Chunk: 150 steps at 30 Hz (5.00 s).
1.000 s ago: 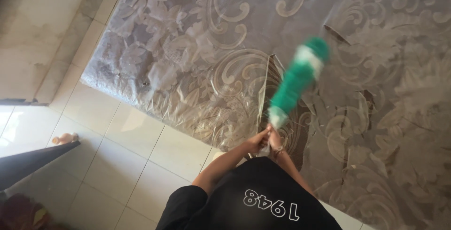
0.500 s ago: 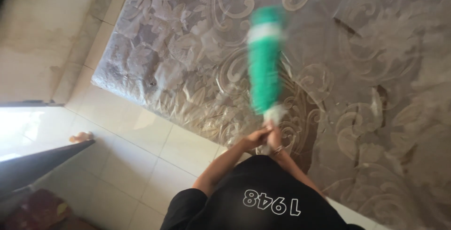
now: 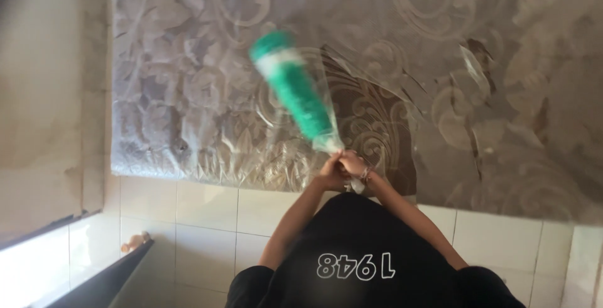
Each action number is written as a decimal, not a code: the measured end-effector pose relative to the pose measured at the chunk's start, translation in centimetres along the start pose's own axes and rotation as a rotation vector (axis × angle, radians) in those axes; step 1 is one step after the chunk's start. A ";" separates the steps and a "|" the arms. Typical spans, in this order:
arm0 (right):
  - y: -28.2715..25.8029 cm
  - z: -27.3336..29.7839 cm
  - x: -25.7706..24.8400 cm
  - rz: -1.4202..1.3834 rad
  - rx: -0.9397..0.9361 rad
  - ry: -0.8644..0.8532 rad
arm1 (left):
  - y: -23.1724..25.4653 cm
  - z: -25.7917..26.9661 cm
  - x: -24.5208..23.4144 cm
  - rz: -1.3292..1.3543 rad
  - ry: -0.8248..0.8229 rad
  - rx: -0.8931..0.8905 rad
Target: Dusting a mattress with a feather duster.
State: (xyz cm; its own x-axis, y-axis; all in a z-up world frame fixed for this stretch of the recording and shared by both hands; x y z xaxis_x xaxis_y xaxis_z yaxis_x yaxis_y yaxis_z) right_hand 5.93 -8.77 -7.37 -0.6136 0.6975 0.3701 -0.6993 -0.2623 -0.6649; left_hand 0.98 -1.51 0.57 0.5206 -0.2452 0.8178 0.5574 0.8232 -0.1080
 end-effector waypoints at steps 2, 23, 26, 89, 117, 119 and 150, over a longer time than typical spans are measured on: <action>1.5 -0.1 -1.0 0.045 -0.099 0.000 | 0.5 3.4 11.2 -0.063 0.147 -0.027; 3.2 11.5 -4.7 -0.087 -0.176 0.112 | -8.4 -3.2 5.3 -0.330 0.037 -0.174; 3.7 15.6 -7.0 -0.117 -0.168 0.331 | -10.9 -5.3 7.6 -0.453 -0.051 -0.225; 19.3 31.1 -30.3 -0.622 -0.214 0.802 | -33.7 -28.4 7.4 -0.954 0.023 -0.574; 7.2 38.3 -46.3 -0.275 -0.129 0.362 | -40.3 -40.0 15.8 -0.422 0.186 -0.245; 8.2 37.7 -47.2 -0.184 -0.224 0.425 | -40.3 -40.5 16.5 -0.404 0.190 -0.201; 4.3 17.8 -24.0 -0.681 -0.063 0.391 | -20.2 -19.0 6.8 -0.878 0.391 0.125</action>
State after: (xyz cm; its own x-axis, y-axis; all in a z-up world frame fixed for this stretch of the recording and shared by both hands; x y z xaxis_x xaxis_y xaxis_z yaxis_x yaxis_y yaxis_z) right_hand 11.11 -38.56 -7.58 0.1241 0.8782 0.4619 -0.8459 0.3370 -0.4133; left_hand 5.59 -29.53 -2.45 0.1425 -0.9331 0.3301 0.7895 0.3083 0.5307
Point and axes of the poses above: each hand's wrist, its own z-axis away from the middle knuckle, its own x-axis out of the palm, y = z × x, the point moved 4 cm from there along -z, towards the middle knuckle, and after that the axes turned 5 degrees about -y, right-handed, at the moved point
